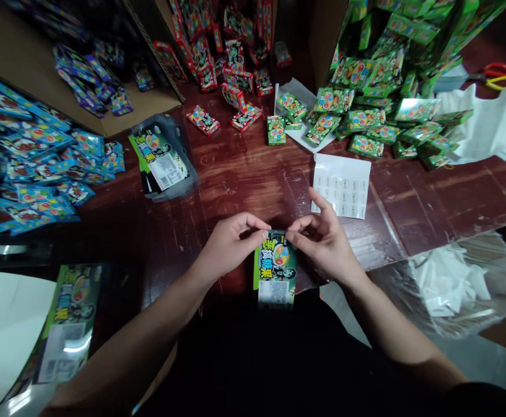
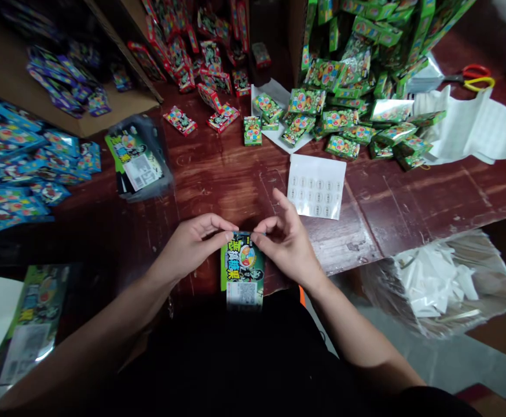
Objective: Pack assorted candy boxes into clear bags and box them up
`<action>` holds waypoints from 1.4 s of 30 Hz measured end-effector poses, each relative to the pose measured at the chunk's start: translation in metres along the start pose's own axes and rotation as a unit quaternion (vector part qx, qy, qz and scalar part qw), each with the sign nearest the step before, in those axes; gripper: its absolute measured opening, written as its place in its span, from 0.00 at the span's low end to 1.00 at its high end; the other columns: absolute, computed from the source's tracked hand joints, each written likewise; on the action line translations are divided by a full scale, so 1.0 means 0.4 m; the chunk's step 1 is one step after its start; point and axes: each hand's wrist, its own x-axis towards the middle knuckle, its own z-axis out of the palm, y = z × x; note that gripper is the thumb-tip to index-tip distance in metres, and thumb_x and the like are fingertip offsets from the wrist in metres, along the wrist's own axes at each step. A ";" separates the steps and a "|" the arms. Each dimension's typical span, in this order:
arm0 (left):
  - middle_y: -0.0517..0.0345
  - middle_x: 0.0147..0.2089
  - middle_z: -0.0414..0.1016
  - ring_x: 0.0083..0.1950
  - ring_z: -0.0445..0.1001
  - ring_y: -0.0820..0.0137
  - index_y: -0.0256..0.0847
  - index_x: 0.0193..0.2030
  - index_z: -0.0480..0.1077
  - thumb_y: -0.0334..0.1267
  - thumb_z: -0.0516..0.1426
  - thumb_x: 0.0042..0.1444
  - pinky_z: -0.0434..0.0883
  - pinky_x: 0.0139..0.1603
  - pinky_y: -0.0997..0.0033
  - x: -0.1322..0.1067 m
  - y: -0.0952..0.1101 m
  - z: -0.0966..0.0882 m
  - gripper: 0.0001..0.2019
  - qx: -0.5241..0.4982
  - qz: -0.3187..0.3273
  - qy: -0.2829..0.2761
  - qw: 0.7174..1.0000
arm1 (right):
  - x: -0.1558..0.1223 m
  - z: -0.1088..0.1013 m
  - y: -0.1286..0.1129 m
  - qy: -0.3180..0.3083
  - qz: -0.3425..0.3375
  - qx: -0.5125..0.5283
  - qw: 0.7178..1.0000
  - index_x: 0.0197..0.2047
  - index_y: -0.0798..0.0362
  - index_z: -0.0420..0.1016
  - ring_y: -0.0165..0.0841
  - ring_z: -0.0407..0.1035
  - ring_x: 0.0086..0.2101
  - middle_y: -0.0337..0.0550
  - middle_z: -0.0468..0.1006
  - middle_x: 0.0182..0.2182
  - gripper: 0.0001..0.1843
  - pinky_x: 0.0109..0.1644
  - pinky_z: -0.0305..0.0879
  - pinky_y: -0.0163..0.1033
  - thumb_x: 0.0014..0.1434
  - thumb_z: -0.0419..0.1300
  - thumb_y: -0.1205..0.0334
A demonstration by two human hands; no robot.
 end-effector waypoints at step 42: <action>0.35 0.71 0.57 0.69 0.62 0.46 0.38 0.73 0.53 0.43 0.62 0.56 0.65 0.68 0.45 -0.508 -0.069 -0.247 0.40 0.446 -0.110 0.421 0.782 | 0.175 0.671 -0.035 -0.382 -0.151 -0.155 0.899 0.46 0.48 0.78 0.33 0.76 0.35 0.41 0.81 0.38 0.13 0.43 0.75 0.42 0.67 0.60 0.50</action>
